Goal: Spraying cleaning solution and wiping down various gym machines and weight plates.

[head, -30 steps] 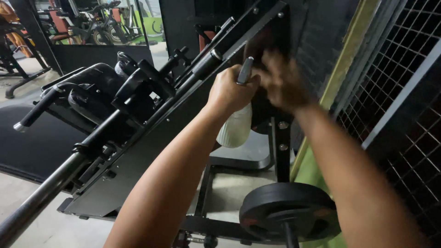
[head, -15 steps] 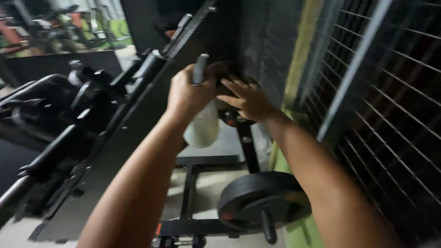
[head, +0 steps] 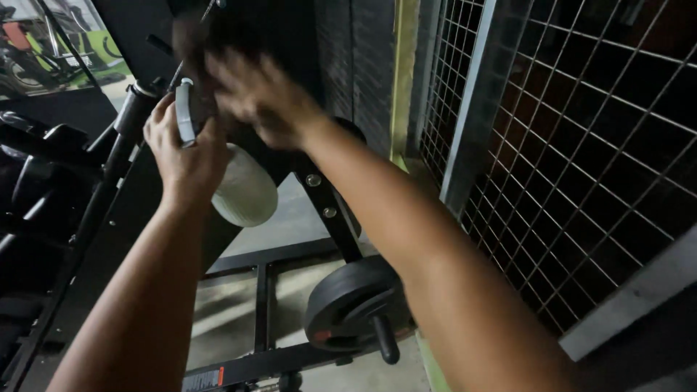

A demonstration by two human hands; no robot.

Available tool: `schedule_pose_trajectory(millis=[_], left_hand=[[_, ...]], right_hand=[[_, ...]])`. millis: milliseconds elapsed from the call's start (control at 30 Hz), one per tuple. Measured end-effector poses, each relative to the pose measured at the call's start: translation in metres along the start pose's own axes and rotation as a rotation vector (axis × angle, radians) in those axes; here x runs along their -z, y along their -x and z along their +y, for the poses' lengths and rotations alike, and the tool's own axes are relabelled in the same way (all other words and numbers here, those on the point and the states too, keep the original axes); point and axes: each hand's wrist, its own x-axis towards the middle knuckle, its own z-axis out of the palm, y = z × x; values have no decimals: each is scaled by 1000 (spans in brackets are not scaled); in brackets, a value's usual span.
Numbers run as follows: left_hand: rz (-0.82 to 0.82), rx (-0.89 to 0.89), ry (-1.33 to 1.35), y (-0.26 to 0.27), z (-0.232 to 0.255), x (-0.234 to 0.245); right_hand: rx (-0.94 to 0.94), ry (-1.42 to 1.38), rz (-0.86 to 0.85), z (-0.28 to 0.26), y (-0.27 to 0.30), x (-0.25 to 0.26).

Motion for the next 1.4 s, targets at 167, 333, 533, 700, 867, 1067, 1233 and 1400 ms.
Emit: schedule_pose_trajectory(millis=[167, 333, 533, 700, 867, 1067, 1233, 1400], left_hand=[[-74, -136, -52, 10, -12, 19], [-235, -140, -122, 15, 5, 36], [-167, 167, 22, 18, 35, 47], [-126, 448, 305, 45, -20, 40], [-4, 131, -25, 82, -77, 40], [-29, 36, -58, 90, -82, 40], [-97, 114, 64, 74, -68, 52], [-38, 186, 261, 73, -87, 70]], right_hand=[[204, -8, -450, -14, 54, 29], [94, -51, -191, 41, 51, 21], [-46, -92, 68, 6, -7, 6], [310, -39, -228, -69, 32, -31], [112, -243, -202, -27, 75, -5], [-85, -92, 78, 11, 15, 18], [-134, -18, 238, -47, -26, -28], [153, 90, -121, -140, 2, -85]])
